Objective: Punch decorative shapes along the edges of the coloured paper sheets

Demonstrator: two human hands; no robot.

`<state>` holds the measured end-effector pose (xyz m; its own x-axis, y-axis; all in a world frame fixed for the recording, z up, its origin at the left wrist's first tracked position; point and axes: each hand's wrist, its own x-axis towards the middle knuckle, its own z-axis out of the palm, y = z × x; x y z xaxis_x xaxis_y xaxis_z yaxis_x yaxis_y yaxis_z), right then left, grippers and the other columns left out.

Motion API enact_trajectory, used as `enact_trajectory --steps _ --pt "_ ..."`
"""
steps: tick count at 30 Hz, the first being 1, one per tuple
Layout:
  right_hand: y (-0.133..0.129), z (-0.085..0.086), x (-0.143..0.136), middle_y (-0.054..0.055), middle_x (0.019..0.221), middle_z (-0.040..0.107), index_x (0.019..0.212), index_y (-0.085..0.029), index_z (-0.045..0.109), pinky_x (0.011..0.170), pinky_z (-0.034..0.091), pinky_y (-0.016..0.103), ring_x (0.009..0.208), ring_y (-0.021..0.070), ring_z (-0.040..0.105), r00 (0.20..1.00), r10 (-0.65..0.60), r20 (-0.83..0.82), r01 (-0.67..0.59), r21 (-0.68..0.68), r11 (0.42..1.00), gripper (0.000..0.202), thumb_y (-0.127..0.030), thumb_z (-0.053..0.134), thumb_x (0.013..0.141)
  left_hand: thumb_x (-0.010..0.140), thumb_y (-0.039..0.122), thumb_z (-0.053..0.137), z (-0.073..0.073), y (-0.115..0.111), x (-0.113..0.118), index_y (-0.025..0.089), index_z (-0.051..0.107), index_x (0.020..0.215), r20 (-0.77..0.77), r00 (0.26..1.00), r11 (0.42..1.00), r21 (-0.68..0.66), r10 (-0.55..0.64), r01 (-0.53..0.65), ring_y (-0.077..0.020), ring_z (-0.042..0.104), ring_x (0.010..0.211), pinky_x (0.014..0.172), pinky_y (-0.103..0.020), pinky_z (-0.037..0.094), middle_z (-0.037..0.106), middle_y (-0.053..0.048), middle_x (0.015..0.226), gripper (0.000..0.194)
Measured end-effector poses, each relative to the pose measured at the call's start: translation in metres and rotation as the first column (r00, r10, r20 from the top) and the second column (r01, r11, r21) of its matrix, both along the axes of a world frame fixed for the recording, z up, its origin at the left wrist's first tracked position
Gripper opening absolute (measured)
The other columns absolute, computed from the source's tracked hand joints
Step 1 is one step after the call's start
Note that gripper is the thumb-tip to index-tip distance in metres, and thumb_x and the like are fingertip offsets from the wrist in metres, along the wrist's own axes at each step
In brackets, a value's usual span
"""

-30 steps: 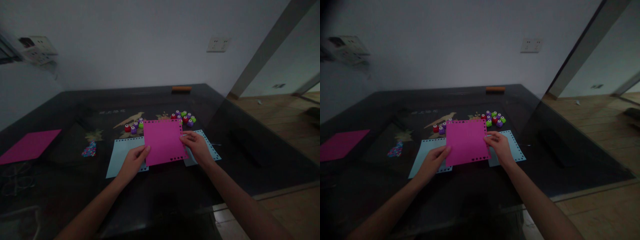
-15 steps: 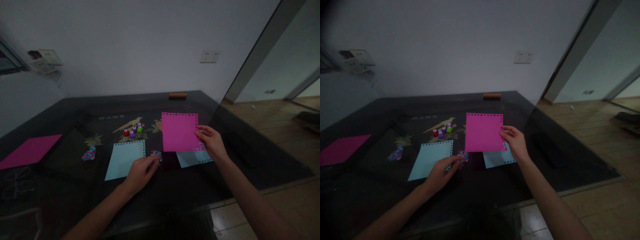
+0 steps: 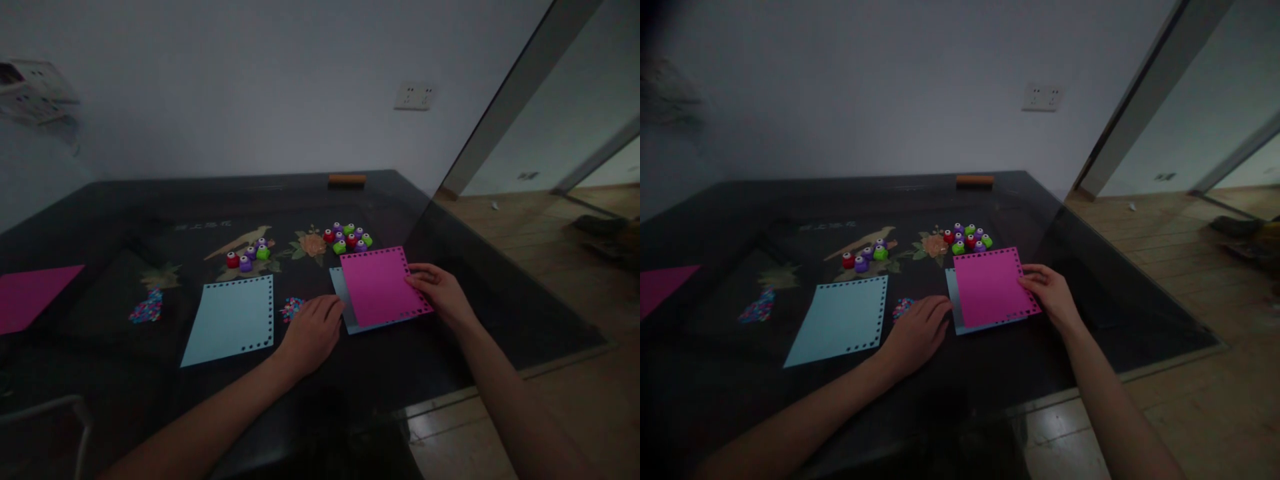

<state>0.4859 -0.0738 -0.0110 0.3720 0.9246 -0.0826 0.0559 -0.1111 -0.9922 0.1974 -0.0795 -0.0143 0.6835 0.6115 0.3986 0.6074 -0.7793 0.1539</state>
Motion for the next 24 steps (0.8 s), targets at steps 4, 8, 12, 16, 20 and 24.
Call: enact_trajectory --steps 4,8,12,16,20,24 --pt "0.003 -0.002 -0.006 0.002 0.071 0.070 0.097 -0.018 0.066 0.061 0.051 0.030 0.060 0.0159 0.064 0.998 0.031 0.049 -0.031 -0.001 1.000 0.045 -0.031 0.081 0.056 0.084 0.014 0.049 -0.003 0.002 -0.003 0.013 0.054 0.116 -0.005 0.999 0.999 0.010 0.032 -0.032 -0.0258 0.054 0.111 0.097 -0.043 0.043 0.058 -0.013 0.122 0.033" --pt "0.005 -0.005 -0.007 0.003 0.073 0.071 0.099 -0.018 0.066 0.061 0.052 0.031 0.062 0.0175 0.065 0.996 0.043 0.076 -0.042 -0.011 0.999 0.046 -0.031 0.081 0.057 0.084 0.019 0.052 -0.006 0.004 -0.003 0.015 0.054 0.119 -0.041 0.998 0.998 -0.031 0.046 -0.047 -0.0262 0.052 0.115 0.103 -0.046 0.037 0.057 -0.013 0.126 0.035" --pt "0.004 -0.006 -0.009 0.003 0.074 0.071 0.098 -0.019 0.066 0.061 0.052 0.030 0.062 0.0170 0.065 0.996 0.032 0.083 -0.032 -0.011 0.999 0.046 -0.031 0.081 0.057 0.086 0.021 0.050 -0.008 0.004 -0.003 0.016 0.054 0.120 -0.056 0.998 0.998 -0.042 0.039 -0.041 -0.0261 0.050 0.118 0.105 -0.048 0.033 0.057 -0.013 0.127 0.035" --pt "0.004 -0.006 -0.011 0.003 0.073 0.070 0.097 -0.019 0.066 0.061 0.051 0.030 0.062 0.0167 0.065 0.995 0.031 0.090 -0.030 -0.011 0.999 0.045 -0.032 0.081 0.056 0.087 0.022 0.049 -0.007 0.003 -0.003 0.016 0.053 0.123 -0.073 0.997 0.998 -0.046 0.036 -0.040 -0.0266 0.048 0.121 0.106 -0.048 0.031 0.056 -0.012 0.129 0.037" --pt "0.004 -0.007 -0.012 0.003 0.074 0.070 0.096 -0.019 0.066 0.063 0.051 0.031 0.063 0.0168 0.065 0.994 0.036 0.102 -0.035 -0.008 0.999 0.043 -0.032 0.080 0.058 0.087 0.023 0.049 -0.007 0.003 -0.002 0.017 0.052 0.126 -0.068 0.997 0.997 -0.064 0.036 -0.040 -0.0266 0.048 0.121 0.106 -0.049 0.031 0.056 -0.013 0.129 0.039" --pt "0.004 -0.007 -0.013 0.003 0.073 0.070 0.096 -0.019 0.066 0.066 0.052 0.033 0.063 0.0171 0.065 0.992 0.045 0.119 -0.045 0.000 0.999 0.042 -0.032 0.080 0.059 0.087 0.023 0.049 -0.007 0.004 -0.002 0.018 0.051 0.127 -0.063 0.998 0.997 -0.076 0.031 -0.035 -0.0262 0.047 0.122 0.105 -0.050 0.031 0.056 -0.012 0.130 0.041"
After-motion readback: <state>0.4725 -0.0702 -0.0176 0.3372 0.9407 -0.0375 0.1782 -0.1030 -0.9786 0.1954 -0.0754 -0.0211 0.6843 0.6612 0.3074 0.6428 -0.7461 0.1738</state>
